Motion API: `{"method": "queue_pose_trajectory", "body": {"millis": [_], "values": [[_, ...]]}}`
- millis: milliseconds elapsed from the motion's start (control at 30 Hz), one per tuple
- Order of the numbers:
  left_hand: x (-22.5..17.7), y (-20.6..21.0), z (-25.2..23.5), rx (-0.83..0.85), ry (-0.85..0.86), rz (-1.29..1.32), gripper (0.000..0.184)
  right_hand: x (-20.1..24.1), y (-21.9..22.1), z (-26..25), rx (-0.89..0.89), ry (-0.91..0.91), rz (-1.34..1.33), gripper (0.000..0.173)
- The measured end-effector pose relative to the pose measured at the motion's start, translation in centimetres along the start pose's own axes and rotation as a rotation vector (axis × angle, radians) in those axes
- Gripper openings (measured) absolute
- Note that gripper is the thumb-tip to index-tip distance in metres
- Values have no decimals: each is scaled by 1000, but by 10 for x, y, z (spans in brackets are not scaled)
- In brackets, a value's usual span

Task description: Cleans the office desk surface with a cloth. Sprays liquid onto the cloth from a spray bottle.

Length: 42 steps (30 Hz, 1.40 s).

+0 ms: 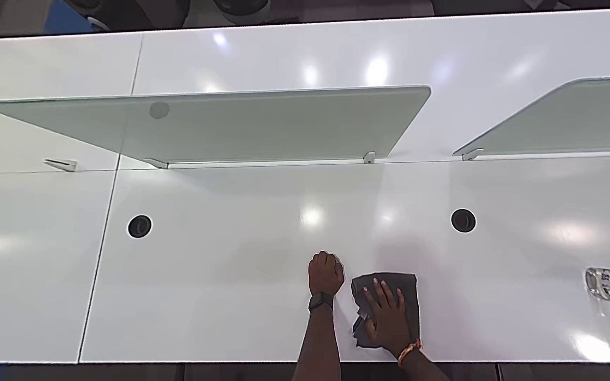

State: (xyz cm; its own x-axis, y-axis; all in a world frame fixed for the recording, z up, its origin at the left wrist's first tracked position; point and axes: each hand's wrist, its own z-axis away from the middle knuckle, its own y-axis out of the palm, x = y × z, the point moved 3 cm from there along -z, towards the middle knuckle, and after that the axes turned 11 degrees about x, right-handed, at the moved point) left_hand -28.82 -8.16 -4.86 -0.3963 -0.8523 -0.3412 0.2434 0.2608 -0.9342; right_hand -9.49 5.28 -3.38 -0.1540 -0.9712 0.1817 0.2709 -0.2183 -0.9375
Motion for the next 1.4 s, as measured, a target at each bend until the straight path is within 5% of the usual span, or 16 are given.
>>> {"method": "queue_pose_trajectory", "body": {"millis": [400, 700, 900, 1133, 1400], "values": [[1, 0, 0, -10, 3, 30, 35, 10, -73, -227, -11, 78, -13, 68], [1, 1, 0, -24, -9, 24, 35, 35, -107, -346, -50, 201, -95, 70], [1, -1, 0, -28, -23, 21, 36, 29, -118, -374, 46, -74, -61, 71], [1, 1, 0, -41, -18, 9, 35, -40, -135, -373, 116, -542, -25, 62], [0, 1, -1, -32, -26, 24, 35, -106, -112, -275, 94, -338, -49, 58]]}}
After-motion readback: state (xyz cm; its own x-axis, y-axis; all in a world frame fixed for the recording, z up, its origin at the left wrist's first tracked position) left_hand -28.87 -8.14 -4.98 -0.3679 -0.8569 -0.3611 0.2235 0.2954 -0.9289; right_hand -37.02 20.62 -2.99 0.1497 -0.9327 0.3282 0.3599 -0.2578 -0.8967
